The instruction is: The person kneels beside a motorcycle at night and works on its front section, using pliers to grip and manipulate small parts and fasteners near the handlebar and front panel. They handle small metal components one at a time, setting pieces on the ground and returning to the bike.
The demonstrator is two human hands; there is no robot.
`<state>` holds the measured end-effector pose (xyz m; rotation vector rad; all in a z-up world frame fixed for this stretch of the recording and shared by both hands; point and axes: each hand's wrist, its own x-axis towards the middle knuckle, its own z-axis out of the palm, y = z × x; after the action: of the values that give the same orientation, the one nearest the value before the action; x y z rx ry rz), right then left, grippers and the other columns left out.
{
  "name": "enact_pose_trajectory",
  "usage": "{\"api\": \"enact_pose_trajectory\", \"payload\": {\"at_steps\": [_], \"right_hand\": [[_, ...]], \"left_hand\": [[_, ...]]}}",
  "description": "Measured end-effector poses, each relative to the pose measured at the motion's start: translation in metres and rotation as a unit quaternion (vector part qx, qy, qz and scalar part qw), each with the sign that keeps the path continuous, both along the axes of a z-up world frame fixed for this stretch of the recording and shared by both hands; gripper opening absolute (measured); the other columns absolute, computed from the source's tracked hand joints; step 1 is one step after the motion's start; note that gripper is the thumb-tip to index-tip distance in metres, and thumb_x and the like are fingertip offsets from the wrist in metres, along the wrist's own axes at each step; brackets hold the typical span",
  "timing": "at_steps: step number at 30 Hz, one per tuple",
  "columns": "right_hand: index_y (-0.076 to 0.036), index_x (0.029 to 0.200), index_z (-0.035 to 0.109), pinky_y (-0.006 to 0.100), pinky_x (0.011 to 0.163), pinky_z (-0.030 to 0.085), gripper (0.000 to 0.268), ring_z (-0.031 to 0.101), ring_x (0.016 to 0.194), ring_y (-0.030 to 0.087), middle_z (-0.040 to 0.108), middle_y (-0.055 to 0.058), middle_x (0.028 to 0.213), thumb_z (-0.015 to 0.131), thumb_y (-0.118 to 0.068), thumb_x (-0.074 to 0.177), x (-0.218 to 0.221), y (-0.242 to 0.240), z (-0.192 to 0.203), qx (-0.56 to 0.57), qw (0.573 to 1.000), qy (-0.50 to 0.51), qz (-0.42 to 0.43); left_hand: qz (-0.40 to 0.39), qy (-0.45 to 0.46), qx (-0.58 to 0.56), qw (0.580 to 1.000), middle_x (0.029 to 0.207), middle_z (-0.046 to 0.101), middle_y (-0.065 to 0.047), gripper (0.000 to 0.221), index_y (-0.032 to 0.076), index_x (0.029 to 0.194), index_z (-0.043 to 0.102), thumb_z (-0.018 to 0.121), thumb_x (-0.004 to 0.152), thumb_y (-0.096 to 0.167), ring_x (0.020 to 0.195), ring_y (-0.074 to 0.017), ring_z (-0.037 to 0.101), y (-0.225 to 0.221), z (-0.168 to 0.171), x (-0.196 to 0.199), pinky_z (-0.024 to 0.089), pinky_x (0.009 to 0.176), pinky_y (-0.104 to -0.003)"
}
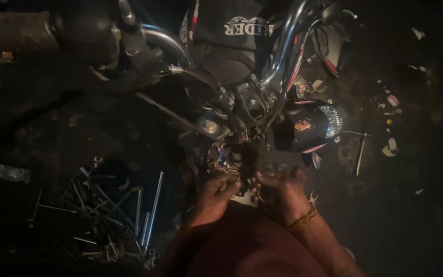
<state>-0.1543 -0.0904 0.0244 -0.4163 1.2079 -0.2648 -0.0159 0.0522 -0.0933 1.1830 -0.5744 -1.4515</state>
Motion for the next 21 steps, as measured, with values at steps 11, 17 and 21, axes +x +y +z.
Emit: {"api": "enact_pose_trajectory", "payload": {"at_steps": [11, 17, 21], "right_hand": [[-0.017, 0.11, 0.078, 0.055, 0.069, 0.051, 0.041, 0.072, 0.086, 0.035, 0.074, 0.007, 0.104, 0.083, -0.033, 0.073, 0.01, -0.012, -0.001, -0.605, 0.594, 0.337, 0.41], [-0.017, 0.12, 0.074, 0.051, 0.065, 0.055, 0.043, 0.071, 0.088, 0.035, 0.068, 0.017, 0.114, 0.077, -0.026, 0.077, -0.002, -0.021, -0.05, -0.7, 0.506, 0.181, 0.469], [-0.016, 0.121, 0.072, 0.045, 0.075, 0.058, 0.038, 0.071, 0.099, 0.034, 0.07, 0.015, 0.126, 0.068, -0.015, 0.083, 0.007, -0.028, -0.029, -0.778, 0.516, 0.06, 0.352]], "left_hand": [[-0.032, -0.496, -0.121, 0.859, 0.109, 0.073, -0.011, 0.02, 0.016, 0.12, 0.073, 0.058, 0.11, 0.026, 0.091, -0.0192, 0.068, 0.014, -0.006, 0.009, 0.053, 0.076, -0.031], [-0.031, -0.744, -0.021, 0.668, 0.108, 0.064, -0.015, 0.022, 0.023, 0.107, 0.077, 0.071, 0.092, 0.039, 0.097, -0.0344, 0.065, 0.012, -0.021, -0.006, 0.056, 0.078, -0.047], [-0.016, -0.587, 0.308, 0.748, 0.104, 0.067, -0.019, 0.047, 0.007, 0.105, 0.07, 0.077, 0.085, 0.048, 0.092, -0.0343, 0.067, -0.012, 0.021, -0.001, 0.056, 0.073, -0.046]]}}
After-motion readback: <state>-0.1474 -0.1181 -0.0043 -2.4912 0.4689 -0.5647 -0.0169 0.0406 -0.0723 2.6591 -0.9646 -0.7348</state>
